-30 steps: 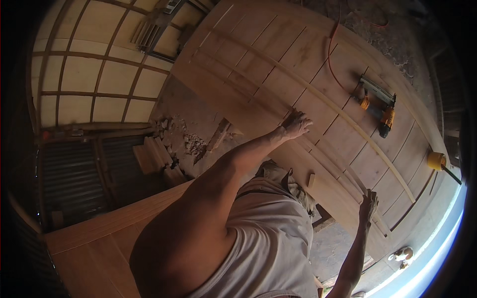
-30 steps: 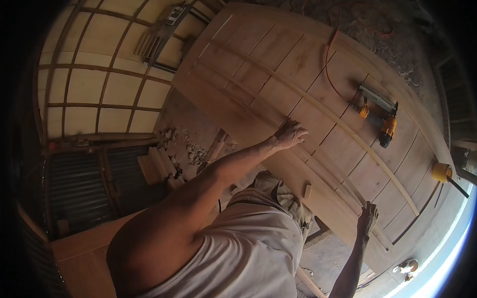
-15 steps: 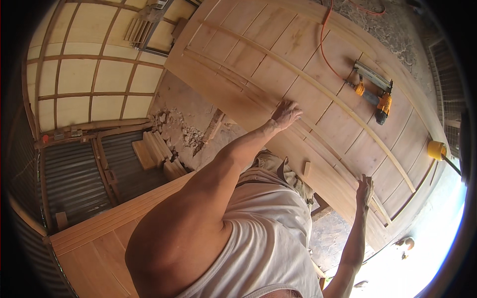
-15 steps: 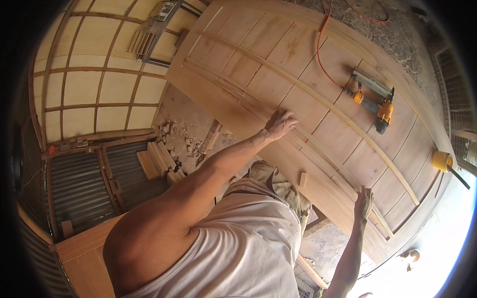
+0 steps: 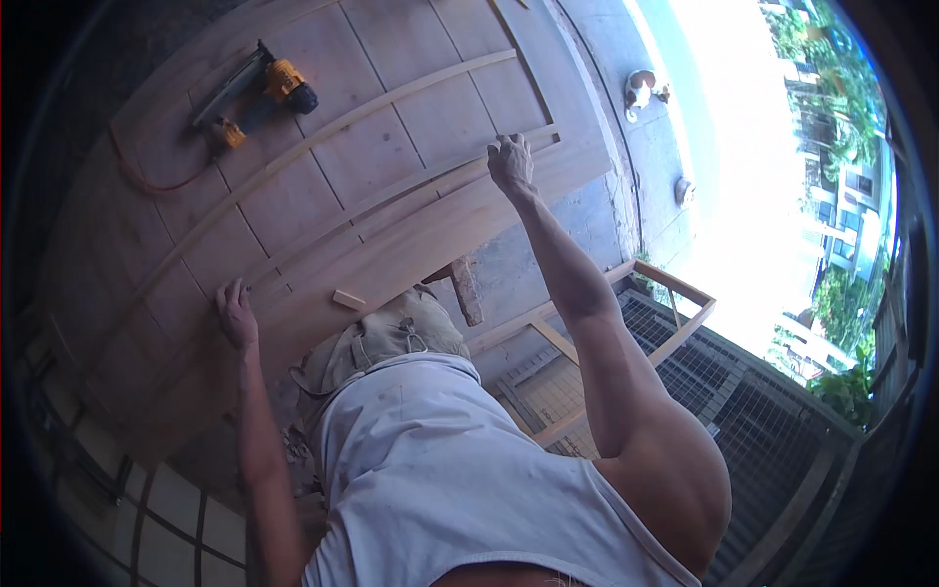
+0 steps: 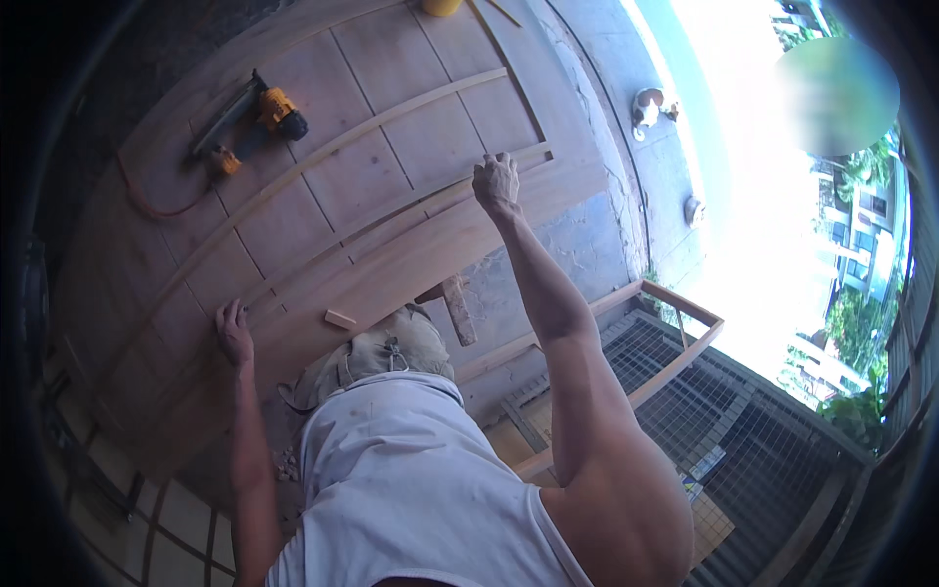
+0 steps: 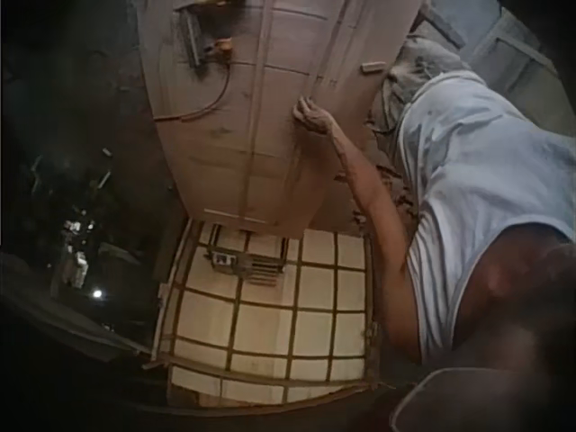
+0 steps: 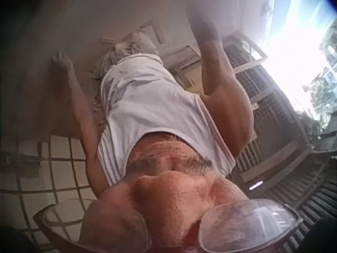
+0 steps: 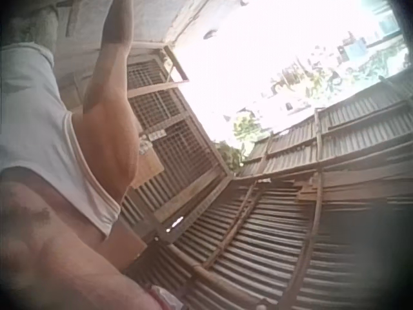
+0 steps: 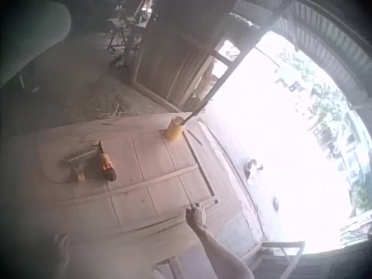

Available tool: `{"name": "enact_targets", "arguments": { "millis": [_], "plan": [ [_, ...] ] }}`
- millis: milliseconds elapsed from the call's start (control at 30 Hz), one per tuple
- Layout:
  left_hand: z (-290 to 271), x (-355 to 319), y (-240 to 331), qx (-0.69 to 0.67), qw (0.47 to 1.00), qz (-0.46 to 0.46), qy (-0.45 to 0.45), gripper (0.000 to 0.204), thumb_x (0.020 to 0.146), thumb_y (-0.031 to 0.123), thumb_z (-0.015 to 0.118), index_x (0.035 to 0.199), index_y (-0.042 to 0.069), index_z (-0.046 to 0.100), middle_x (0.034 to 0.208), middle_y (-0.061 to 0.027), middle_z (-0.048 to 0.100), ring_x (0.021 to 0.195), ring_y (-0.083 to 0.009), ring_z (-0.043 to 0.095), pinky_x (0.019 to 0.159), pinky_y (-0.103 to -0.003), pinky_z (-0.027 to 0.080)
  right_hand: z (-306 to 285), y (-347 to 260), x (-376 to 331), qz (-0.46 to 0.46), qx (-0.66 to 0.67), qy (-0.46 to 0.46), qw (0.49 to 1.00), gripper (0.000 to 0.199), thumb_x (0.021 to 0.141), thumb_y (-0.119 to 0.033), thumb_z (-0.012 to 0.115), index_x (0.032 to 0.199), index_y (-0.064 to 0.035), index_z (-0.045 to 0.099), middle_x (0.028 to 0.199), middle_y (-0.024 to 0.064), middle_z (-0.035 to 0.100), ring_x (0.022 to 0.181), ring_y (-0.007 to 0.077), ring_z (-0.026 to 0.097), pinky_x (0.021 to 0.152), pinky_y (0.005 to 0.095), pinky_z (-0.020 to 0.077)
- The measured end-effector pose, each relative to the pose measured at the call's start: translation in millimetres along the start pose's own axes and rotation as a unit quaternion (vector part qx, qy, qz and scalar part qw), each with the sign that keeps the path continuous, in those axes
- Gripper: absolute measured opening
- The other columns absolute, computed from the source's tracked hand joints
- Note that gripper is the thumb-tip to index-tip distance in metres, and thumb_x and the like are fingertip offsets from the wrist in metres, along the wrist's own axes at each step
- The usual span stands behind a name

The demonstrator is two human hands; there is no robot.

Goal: Installing decorative wooden slats onto a wooden door panel using a nail gun and glue.

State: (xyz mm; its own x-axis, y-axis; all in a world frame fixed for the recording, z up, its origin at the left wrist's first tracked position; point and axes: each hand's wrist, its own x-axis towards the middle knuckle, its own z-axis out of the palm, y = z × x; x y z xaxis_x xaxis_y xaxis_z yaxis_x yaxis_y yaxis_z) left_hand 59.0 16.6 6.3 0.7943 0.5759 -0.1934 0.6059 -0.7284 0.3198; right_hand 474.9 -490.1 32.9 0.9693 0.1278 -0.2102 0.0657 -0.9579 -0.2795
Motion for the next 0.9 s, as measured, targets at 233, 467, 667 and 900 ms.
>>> {"name": "enact_targets", "arguments": {
  "millis": [233,467,667,900],
  "plan": [
    [5,11,2,0.058,0.996,0.069,-0.023,0.031,0.109,0.022,0.062,0.135,0.007,0.070,0.132,-0.0178,0.063,0.121,-0.0380,0.063,0.100,-0.048,0.053,-1,44,15,0.061,-0.034,0.008,0.998,0.068,0.099,-0.044,0.071,0.152,-0.0027,0.057,0.152,0.0255,0.051,0.143,0.0447,0.050,0.118,0.0538,0.0433],
    [-1,27,-4,0.089,0.990,0.109,-0.004,0.032,0.110,0.022,0.061,0.135,0.004,0.069,0.127,-0.0195,0.063,0.118,-0.0394,0.064,0.099,-0.049,0.053,6,20,38,-0.016,0.012,0.000,1.000,0.056,0.100,-0.043,0.071,0.140,-0.0037,0.066,0.139,0.0255,0.060,0.135,0.0449,0.055,0.112,0.0546,0.0457],
    [1,12,2,0.037,0.995,0.070,-0.055,0.034,0.109,0.020,0.061,0.137,0.003,0.071,0.129,-0.0197,0.064,0.119,-0.0380,0.065,0.100,-0.047,0.054,8,36,37,-0.030,-0.103,-0.020,0.994,0.046,0.099,-0.043,0.072,0.126,-0.0066,0.074,0.130,0.0249,0.065,0.126,0.0459,0.061,0.105,0.0544,0.0498],
    [-1,-6,12,-0.008,0.999,-0.015,-0.027,0.031,0.102,0.020,0.072,0.131,0.009,0.077,0.125,-0.0137,0.068,0.112,-0.0339,0.069,0.096,-0.043,0.057,-1,13,21,-0.029,-0.104,-0.064,0.992,0.052,0.099,-0.044,0.072,0.133,-0.0058,0.071,0.129,0.0259,0.064,0.125,0.0445,0.062,0.105,0.0537,0.0506]
  ]
}}
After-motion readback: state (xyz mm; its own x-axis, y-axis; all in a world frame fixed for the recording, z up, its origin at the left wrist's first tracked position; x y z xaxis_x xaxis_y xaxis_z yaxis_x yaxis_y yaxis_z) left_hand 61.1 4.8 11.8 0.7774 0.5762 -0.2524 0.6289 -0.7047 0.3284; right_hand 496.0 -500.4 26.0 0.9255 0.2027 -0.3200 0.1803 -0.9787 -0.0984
